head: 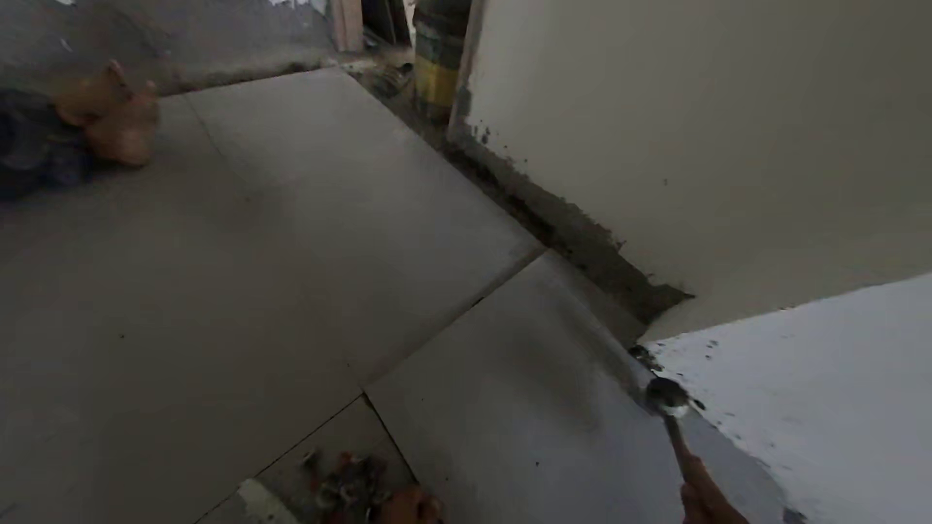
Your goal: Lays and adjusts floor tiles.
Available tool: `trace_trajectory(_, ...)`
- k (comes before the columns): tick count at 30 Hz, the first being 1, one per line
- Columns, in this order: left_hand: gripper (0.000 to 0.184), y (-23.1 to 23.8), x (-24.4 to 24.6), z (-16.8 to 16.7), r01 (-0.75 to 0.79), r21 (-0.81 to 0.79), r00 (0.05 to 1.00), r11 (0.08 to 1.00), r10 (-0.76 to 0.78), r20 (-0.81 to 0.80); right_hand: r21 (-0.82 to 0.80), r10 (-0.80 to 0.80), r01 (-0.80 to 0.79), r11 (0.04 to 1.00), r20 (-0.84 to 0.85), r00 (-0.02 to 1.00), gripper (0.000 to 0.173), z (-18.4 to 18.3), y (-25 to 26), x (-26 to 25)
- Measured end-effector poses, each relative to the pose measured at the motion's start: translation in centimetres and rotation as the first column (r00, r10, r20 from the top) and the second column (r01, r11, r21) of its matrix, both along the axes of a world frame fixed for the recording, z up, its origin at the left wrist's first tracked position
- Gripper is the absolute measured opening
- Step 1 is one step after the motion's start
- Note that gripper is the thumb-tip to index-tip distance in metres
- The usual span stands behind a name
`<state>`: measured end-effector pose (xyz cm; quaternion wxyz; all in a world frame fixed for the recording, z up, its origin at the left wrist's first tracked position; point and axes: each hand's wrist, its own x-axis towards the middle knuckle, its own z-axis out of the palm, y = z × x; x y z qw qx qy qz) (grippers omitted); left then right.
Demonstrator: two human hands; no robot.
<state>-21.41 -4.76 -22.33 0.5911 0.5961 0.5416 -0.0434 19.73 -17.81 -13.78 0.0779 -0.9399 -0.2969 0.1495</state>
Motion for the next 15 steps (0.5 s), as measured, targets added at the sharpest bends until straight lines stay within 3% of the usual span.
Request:
trace_trajectory(4,0.041,0.3,0.4,0.8,-0.016,-0.064,1.000,0.998,0.014,-0.028,0.090,0.010,-0.011,0.996,0.008,1.000,0.053,0.3,1.1,-0.4)
trace_trajectory(10,0.037,1.5,1.0,1.8,0.002,-0.069,0.993,0.998,-0.010,-0.116,0.069,0.094,-0.099,0.993,0.074,0.993,0.049,1.4,2.0,-2.9)
trace_trajectory(13,0.038,1.2,1.0,1.9,0.046,-0.077,0.989,0.996,-0.056,-0.135,-0.061,0.129,-0.126,0.990,0.040,0.991,0.050,1.6,1.2,-4.1)
trace_trajectory(15,0.038,1.7,1.2,1.8,0.055,-0.071,0.988,0.996,-0.065,-0.140,-0.004,0.163,-0.163,0.987,0.077,0.984,0.049,1.8,1.2,-5.0)
